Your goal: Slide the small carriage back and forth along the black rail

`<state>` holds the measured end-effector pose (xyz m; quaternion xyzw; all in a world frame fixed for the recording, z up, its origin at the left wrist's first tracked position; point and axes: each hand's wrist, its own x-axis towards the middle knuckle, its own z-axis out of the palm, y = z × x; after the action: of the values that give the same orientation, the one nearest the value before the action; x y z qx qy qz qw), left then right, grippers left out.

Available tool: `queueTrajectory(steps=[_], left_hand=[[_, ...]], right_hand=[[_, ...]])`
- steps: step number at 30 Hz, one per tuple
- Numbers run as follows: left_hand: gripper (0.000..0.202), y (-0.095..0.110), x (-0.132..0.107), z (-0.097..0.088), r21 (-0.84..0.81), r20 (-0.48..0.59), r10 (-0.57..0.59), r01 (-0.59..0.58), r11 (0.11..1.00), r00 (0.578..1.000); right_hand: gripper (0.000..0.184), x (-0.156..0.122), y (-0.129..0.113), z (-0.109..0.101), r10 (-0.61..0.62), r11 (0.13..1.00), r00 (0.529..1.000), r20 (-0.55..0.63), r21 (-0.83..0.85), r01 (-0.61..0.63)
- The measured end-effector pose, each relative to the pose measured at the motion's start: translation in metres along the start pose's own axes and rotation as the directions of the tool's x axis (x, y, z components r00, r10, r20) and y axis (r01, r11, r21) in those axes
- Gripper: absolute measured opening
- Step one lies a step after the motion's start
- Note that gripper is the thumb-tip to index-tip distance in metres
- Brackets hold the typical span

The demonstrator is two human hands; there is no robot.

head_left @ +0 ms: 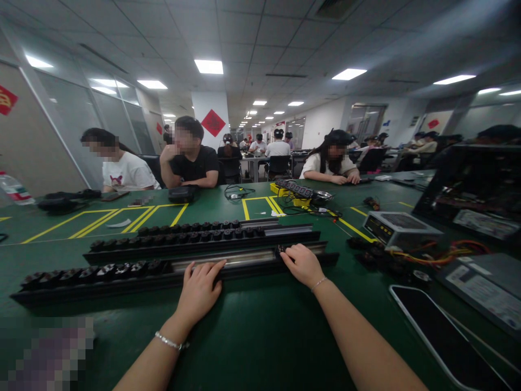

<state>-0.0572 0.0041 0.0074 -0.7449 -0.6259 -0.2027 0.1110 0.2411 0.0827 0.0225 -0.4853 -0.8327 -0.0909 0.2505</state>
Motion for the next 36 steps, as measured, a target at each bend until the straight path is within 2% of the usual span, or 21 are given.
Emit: queueTrajectory(steps=[17, 19, 22, 25, 28, 36], left_hand=[[0.047, -0.002, 0.001, 0.001, -0.015, 0.012, -0.003, 0.003, 1.0, 1.0], [0.047, -0.001, 0.001, 0.001, -0.012, 0.004, -0.001, 0.001, 1.0, 1.0], [0.046, 0.0, 0.001, 0.0, -0.005, -0.003, -0.006, 0.006, 1.0, 1.0], [0.046, 0.001, 0.002, -0.001, -0.002, -0.003, -0.016, 0.016, 1.0, 1.0], [0.045, 0.002, 0.002, -0.001, -0.005, -0.001, -0.026, 0.026, 1.0, 1.0], [0.045, 0.001, 0.002, 0.0, -0.005, -0.007, -0.021, 0.021, 1.0, 1.0]], right_hand=[[0.034, -0.002, 0.005, -0.001, 0.054, 0.995, 0.995, -0.089, 0.088, -0.046], [0.03, -0.003, 0.002, 0.002, 0.098, 0.99, 0.99, -0.104, 0.111, -0.087], [0.023, -0.003, -0.005, 0.008, 0.235, 0.968, 0.963, -0.128, 0.123, -0.22], [0.04, 0.0, -0.015, 0.015, 0.361, 0.932, 0.915, -0.18, 0.116, -0.344], [0.047, 0.004, -0.023, 0.018, 0.412, 0.911, 0.894, -0.174, 0.103, -0.4], [0.039, 0.008, -0.029, 0.018, 0.479, 0.877, 0.863, -0.162, 0.137, -0.461]])
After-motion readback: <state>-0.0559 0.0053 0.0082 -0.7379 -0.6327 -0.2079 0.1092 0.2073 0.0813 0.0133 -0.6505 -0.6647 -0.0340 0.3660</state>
